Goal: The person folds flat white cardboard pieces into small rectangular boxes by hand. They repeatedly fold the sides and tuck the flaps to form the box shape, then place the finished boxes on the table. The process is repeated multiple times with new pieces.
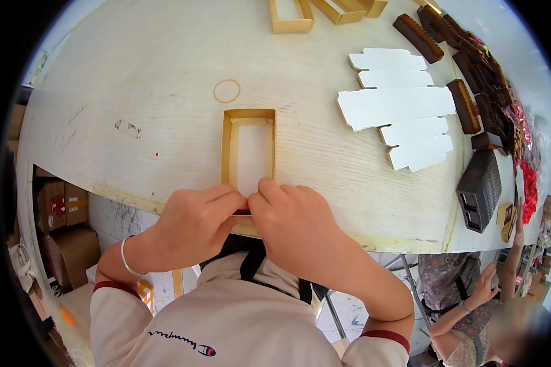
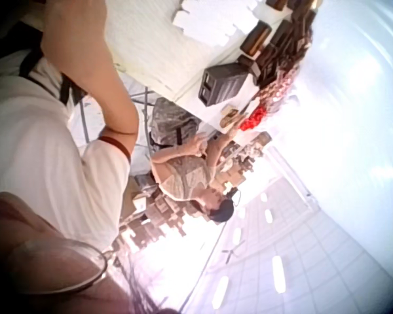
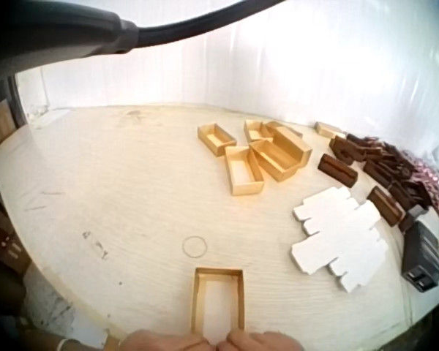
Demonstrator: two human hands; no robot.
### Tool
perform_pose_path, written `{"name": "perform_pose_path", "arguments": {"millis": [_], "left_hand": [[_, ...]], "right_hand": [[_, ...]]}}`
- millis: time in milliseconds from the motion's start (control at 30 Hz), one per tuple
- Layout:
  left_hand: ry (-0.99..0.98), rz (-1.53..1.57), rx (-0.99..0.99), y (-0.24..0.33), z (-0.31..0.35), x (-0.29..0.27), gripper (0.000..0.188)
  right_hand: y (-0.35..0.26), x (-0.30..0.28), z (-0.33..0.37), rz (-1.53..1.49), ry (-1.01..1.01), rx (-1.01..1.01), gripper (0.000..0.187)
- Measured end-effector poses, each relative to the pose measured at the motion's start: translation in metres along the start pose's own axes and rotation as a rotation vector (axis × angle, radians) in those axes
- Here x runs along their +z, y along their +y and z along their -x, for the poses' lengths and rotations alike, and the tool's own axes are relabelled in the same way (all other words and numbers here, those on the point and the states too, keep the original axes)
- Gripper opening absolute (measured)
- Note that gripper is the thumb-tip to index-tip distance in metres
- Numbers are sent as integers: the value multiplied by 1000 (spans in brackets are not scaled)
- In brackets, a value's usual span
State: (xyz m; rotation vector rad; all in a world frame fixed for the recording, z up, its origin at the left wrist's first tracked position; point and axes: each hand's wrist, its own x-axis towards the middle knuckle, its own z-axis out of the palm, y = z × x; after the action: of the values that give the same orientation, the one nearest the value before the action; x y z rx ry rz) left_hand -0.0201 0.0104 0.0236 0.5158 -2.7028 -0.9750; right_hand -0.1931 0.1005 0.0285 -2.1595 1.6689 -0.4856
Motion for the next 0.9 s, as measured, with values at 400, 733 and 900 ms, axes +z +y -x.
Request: {"name": "perform_pose_path", "arguments": {"millis": [400,733,900], "left_hand": [[195,-323,101,-8,6,-1,19],[199,72,138,-30,-26,-47,79],[100,-215,71,-39,-14,-26,53]], "right_hand": [[-2,22,0,-96,151,50,15],[33,-28,15,-272,165,-142,27],[11,-22,18,159,148,-139,27]]}}
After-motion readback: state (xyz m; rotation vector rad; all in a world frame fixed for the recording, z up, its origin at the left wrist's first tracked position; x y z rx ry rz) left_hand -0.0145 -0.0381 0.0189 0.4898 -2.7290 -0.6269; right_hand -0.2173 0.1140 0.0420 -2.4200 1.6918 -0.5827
